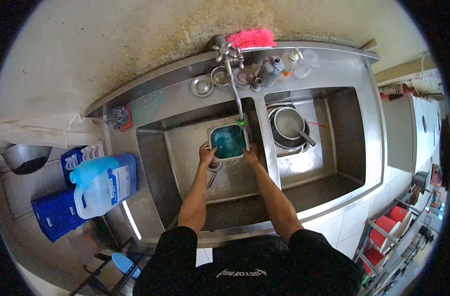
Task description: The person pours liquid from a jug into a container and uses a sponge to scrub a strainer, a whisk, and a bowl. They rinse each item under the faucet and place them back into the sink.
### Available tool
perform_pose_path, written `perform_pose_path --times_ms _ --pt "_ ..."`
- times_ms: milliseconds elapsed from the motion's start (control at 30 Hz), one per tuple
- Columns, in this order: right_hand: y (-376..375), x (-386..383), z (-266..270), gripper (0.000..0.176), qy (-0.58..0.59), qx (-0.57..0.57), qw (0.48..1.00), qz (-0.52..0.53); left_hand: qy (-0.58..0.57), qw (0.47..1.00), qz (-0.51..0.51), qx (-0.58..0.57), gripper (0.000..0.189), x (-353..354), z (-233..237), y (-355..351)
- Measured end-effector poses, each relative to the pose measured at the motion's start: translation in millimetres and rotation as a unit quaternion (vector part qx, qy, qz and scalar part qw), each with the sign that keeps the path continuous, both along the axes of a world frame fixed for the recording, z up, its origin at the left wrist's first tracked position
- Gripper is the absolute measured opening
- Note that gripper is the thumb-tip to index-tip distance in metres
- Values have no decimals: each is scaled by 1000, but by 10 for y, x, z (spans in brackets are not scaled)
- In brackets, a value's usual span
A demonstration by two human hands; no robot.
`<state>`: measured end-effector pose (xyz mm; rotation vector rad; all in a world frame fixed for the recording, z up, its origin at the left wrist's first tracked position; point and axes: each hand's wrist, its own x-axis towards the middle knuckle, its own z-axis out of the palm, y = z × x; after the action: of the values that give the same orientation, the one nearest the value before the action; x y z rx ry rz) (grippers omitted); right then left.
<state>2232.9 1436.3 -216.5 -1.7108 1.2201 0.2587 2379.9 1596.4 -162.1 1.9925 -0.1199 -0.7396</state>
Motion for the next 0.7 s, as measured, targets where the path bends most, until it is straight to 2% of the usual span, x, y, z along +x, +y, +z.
perform_pose_path --times_ms 33,100,133,167,200,233,267,300,333,367,433,467,500,567,600,633,667,700 --pt "-12 36 -49 59 -19 -11 1000 -9 2 1000 8 0 18 -7 -131 5" --pt "-5 194 27 63 -81 -42 996 -20 63 991 121 -20 14 -57 -312 54" --pt "-112 368 631 65 -114 -45 992 -7 56 985 144 -77 14 -104 -399 91" --pt "-224 558 1304 67 -148 -47 988 7 58 984 152 -72 14 -124 -369 96" --pt "-282 661 1438 68 -286 -83 955 -15 -8 991 133 32 13 -136 -266 77" --pt "-328 803 1524 60 -336 -137 932 -13 -71 982 109 136 12 -147 -215 75" --pt "-365 941 1541 52 -385 -188 903 -14 -68 981 111 143 12 -129 -243 90" --pt "-408 1036 1434 52 -383 -182 906 -14 -16 988 96 119 12 -79 -277 99" --pt "-455 1120 1335 41 -317 -109 942 31 35 992 82 93 12 -45 -306 112" --pt "-475 1165 1217 31 -247 -35 965 78 37 991 83 98 12 -54 -217 68" --pt "-525 1220 1016 16 -357 57 932 24 26 988 121 94 7 -69 49 -101" --pt "-633 1245 901 15 -379 3 921 85 30 986 163 32 6 -117 -496 36" --pt "-674 1232 825 15 -398 -49 904 145 33 985 168 34 6 -122 -637 63" --pt "-648 1264 1081 14 -303 161 939 -28 92 980 177 27 6 -133 -773 83" --pt "-682 1265 882 15 -330 76 939 64 36 986 146 74 7 -168 -517 0" --pt "-711 1228 694 15 -352 -10 923 155 40 985 147 75 7 -180 -408 -55" --pt "-770 1221 821 15 -299 -135 924 195 48 988 136 60 8 -160 -427 -85" --pt "-801 1222 958 15 -298 -133 925 195 55 990 124 45 8 -162 -438 -99"
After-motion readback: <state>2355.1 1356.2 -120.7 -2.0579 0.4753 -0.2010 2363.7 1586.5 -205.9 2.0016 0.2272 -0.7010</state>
